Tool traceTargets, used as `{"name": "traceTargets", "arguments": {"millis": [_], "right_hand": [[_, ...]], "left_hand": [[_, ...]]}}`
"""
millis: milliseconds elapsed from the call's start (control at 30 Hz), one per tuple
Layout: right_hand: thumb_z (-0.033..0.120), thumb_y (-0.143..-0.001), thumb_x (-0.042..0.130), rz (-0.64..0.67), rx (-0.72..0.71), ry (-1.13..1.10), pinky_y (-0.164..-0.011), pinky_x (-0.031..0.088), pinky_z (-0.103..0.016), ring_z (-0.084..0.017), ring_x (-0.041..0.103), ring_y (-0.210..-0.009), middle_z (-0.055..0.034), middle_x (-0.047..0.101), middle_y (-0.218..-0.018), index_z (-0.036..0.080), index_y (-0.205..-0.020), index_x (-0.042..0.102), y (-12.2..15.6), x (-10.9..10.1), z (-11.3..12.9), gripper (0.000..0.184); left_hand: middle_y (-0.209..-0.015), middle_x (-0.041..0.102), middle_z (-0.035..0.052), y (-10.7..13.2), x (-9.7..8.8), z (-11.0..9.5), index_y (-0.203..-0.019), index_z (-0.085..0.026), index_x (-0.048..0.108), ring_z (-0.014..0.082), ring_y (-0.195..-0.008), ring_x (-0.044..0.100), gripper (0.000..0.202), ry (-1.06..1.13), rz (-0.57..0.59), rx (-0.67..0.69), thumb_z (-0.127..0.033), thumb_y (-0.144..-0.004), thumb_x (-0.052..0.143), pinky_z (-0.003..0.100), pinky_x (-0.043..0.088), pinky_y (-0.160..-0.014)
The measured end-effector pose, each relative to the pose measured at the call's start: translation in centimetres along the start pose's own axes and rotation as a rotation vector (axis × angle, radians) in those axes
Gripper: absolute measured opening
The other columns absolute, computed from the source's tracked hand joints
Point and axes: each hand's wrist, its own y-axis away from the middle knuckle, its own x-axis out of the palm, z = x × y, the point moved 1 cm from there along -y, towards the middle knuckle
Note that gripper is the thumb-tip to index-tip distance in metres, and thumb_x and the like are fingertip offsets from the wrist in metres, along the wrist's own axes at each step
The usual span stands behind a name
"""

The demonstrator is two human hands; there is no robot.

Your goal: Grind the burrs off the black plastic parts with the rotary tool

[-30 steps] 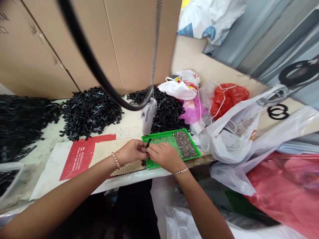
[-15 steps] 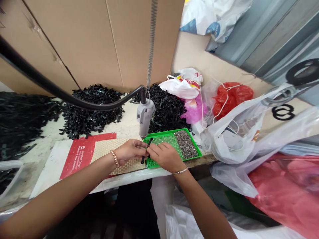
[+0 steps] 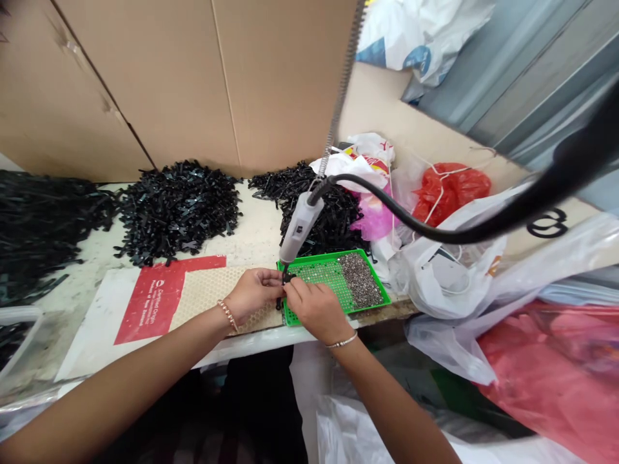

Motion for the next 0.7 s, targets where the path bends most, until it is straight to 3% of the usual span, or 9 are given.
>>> {"name": "traceTargets", "arguments": {"millis": [133, 333, 700], "right_hand": [[0.017, -0.092, 0.046, 0.006, 0.143, -0.14, -0.056, 0.034, -0.031, -0.015, 0.053, -0.059, -0.0041, 0.064, -0.082, 0.019, -0.085, 0.057, 0.6, 0.1, 0.5, 0.014], [0.022, -0.092, 0.05, -0.086, 0.392, -0.508, -0.064, 0.049, -0.028, -0.018, 0.061, -0.079, -0.0066, 0.062, -0.097, 0.021, -0.1, 0.058, 0.7, -0.8, -0.1, 0.012], [0.02, -0.092, 0.048, -0.059, 0.402, -0.592, -0.069, 0.052, -0.03, -0.018, 0.061, -0.079, -0.007, 0.062, -0.098, 0.021, -0.1, 0.062, 1.2, 0.1, 0.6, 0.016]], "left_hand": [[-0.059, 0.064, -0.0023, 0.0, -0.1, 0.0, -0.077, -0.011, 0.065, 0.0062, -0.053, 0.057, 0.022, 0.021, -0.03, 0.046, 0.0, -0.059, 0.069, 0.016, 0.046, -0.054], [-0.059, 0.063, -0.0031, 0.8, 0.2, -0.3, -0.076, -0.012, 0.066, 0.0068, -0.055, 0.058, 0.023, -0.037, -0.019, 0.074, -0.001, -0.057, 0.071, 0.016, 0.047, -0.055], [-0.068, 0.066, -0.0014, 0.9, 0.5, 0.8, -0.081, -0.013, 0.065, 0.01, -0.065, 0.063, 0.026, -0.193, -0.034, 0.217, 0.0, -0.059, 0.065, 0.019, 0.051, -0.064]]}}
